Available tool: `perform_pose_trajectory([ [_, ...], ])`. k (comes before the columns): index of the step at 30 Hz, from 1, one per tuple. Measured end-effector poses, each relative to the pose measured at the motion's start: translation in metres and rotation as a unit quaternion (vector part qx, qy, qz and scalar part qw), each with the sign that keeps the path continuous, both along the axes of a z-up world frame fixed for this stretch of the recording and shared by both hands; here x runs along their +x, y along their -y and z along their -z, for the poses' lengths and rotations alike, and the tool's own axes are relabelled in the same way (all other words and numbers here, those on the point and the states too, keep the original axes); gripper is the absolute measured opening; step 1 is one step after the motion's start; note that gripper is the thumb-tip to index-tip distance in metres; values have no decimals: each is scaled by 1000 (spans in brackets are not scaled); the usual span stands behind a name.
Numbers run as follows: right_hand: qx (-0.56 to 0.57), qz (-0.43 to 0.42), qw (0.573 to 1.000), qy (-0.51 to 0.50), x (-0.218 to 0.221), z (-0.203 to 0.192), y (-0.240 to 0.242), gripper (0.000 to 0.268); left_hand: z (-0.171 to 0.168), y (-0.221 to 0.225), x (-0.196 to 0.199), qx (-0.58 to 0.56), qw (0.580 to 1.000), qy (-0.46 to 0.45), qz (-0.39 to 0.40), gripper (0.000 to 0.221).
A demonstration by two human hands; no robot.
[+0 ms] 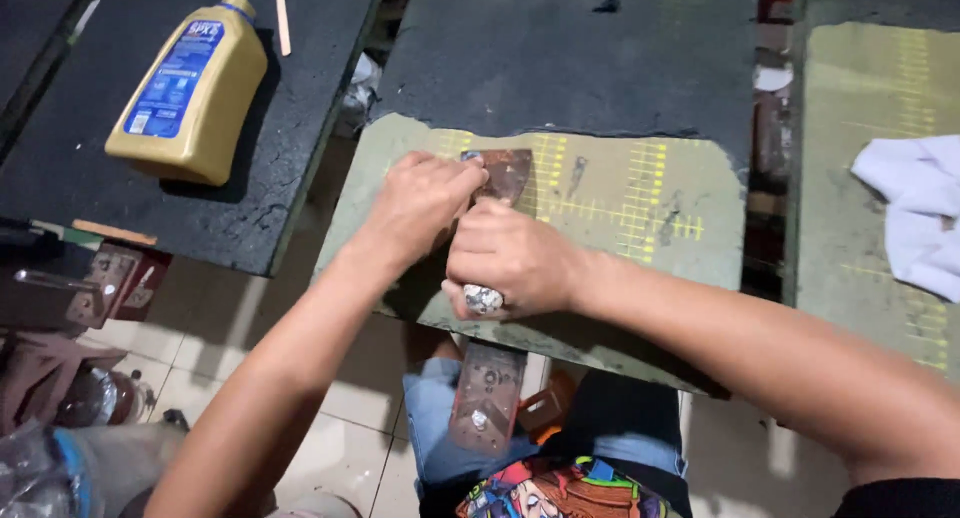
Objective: Using a putty knife to scrape off old ink or adhesive residue from a screen printing platen.
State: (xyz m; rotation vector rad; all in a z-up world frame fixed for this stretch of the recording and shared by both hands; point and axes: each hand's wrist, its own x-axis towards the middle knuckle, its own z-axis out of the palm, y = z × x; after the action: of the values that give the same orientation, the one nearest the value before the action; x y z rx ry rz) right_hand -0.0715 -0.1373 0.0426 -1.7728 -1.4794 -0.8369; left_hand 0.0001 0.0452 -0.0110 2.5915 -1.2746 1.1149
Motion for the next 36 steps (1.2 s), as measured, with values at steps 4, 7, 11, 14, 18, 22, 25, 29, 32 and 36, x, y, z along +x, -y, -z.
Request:
perform_pose_trajectory([
  [4, 12, -10, 999, -31, 10, 1, 0, 27, 9, 7, 9, -28, 999, -13, -17, 10],
  [7, 6, -15, 998, -54, 16, -1, 6, 24, -3, 13, 7, -18, 998, 25, -61, 14],
  [11, -1, -33, 999, -35, 19, 1, 8, 25, -14, 19, -2, -35, 994, 51, -89, 13],
  [14, -10, -47, 999, -17, 21, 4, 9, 28, -16, 20, -3, -32, 991, 72, -110, 15],
  [18, -21, -36, 999, 34, 19, 11, -1, 32, -16, 23, -4, -30, 985, 96, -139, 16],
  [22, -21, -12, 996, 91, 24, 16, -7, 32, -14, 23, 1, -38, 976, 135, -165, 18],
  [25, -36, -3, 995, 92, 7, 7, -5, 32, -20, 19, -12, -75, 988, 74, -114, 11],
  [29, -27, -34, 998, 41, -5, -17, -9, 33, -38, 5, -20, -81, 996, 15, -45, 12],
  [32, 6, -38, 999, -5, 3, -12, -13, 30, -34, 2, -15, -66, 997, -1, -26, 11],
  [36, 26, -17, 998, -56, 16, 1, -12, 25, -13, 1, 4, -77, 994, -77, -23, 10],
])
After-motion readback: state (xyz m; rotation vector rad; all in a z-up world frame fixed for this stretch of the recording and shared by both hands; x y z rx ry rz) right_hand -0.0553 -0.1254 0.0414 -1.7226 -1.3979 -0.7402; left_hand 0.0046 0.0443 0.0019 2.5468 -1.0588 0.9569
